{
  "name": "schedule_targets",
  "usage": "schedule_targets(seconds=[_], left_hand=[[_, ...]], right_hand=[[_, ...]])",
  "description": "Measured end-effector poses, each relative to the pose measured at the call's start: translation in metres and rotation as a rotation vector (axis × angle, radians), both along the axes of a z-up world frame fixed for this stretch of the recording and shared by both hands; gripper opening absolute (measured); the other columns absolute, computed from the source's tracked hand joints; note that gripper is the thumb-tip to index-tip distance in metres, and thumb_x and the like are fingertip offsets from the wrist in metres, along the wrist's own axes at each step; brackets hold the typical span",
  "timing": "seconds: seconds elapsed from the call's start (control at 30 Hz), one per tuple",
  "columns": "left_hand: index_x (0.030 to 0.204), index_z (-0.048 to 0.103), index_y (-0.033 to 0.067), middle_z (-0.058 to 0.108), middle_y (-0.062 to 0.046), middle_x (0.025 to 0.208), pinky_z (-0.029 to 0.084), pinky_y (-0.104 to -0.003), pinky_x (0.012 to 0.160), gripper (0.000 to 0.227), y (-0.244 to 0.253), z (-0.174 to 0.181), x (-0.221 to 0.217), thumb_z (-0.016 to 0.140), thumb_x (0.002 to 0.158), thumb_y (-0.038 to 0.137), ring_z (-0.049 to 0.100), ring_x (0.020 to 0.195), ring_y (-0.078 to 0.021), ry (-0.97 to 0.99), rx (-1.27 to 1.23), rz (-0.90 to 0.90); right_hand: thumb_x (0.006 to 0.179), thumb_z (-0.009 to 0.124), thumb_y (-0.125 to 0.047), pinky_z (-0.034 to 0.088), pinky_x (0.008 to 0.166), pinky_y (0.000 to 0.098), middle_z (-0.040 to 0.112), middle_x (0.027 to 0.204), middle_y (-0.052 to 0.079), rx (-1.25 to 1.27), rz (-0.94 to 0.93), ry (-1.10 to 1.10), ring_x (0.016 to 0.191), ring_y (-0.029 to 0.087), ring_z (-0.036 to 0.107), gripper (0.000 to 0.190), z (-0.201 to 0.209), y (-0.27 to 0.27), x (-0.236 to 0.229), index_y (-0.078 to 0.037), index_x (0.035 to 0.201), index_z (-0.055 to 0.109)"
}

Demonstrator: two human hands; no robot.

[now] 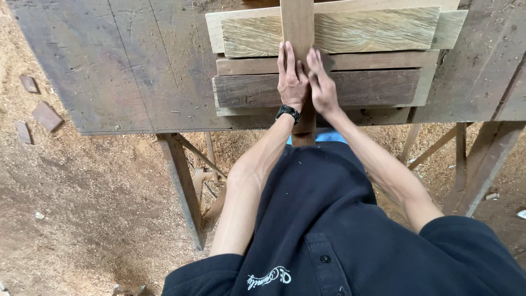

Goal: The person sands the surface and edges of a wooden board by hand using a piece of sandpaper while it rests on a stack of other boards on a workbench.

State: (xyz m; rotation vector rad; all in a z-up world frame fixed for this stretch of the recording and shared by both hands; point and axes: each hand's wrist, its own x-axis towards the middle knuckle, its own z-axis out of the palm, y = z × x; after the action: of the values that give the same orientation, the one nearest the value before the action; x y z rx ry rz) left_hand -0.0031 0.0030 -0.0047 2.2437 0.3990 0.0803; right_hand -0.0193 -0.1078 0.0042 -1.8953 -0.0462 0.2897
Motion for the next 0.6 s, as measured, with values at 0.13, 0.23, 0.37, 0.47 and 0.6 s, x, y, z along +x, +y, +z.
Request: schedule_targets(seconds=[0.13,0.23,0.37,0.47,0.6], left_hand=[[0.162,0.031,0.0247,0.035,-0.001,0.168,0.063,-0.034,0.097,0.063,0.003,-0.005,0.0,0.054,0.105,0.013,0.054,0.145,-0.0262,-0.002,-0.027,0.025],[0.162,0.029,0.0225,0.035,-0.003,0.167,0.062,-0.034,0.099,0.063,0.004,-0.015,0.0,0.052,0.104,0.014,0.051,0.146,-0.0272,0.0,-0.064,0.024],[0.164,0.028,0.0213,0.039,-0.005,0.166,0.055,-0.034,0.111,0.06,0.003,-0.03,-0.001,0.049,0.108,0.018,0.049,0.148,-0.0272,-0.041,-0.099,0.056],[0.164,0.029,0.0224,0.041,-0.005,0.166,0.053,-0.032,0.114,0.057,0.006,-0.037,-0.004,0.044,0.109,0.017,0.049,0.149,-0.025,-0.024,-0.151,0.053],[0.164,0.029,0.0218,0.039,-0.005,0.168,0.046,-0.033,0.119,0.058,0.01,-0.039,-0.001,0.043,0.109,0.014,0.046,0.151,-0.0244,-0.029,-0.205,0.031]], right_hand=[[0.113,0.041,-0.011,0.02,0.134,0.0384,0.03,0.172,0.009,0.059,-0.022,0.005,0.162,0.024,0.02,0.047,-0.001,0.001,-0.033,-0.01,0.16,0.04],[0.117,0.035,-0.019,0.013,0.136,0.0414,0.023,0.174,0.008,-0.038,-0.03,-0.036,0.163,0.024,0.014,0.047,-0.017,0.008,-0.005,-0.011,0.164,0.036],[0.12,0.026,-0.034,0.006,0.138,0.0423,0.015,0.176,0.005,-0.095,-0.025,-0.096,0.165,0.022,0.008,0.052,-0.04,0.017,0.049,-0.014,0.168,0.028],[0.12,0.028,-0.032,0.003,0.138,0.0426,0.017,0.177,0.003,-0.124,0.012,-0.119,0.166,0.022,0.008,0.051,-0.033,0.015,0.04,-0.015,0.168,0.027],[0.117,0.03,-0.028,0.004,0.135,0.0442,0.019,0.175,0.006,-0.176,0.065,-0.107,0.164,0.023,0.012,0.052,0.002,0.011,-0.03,-0.012,0.167,0.028]])
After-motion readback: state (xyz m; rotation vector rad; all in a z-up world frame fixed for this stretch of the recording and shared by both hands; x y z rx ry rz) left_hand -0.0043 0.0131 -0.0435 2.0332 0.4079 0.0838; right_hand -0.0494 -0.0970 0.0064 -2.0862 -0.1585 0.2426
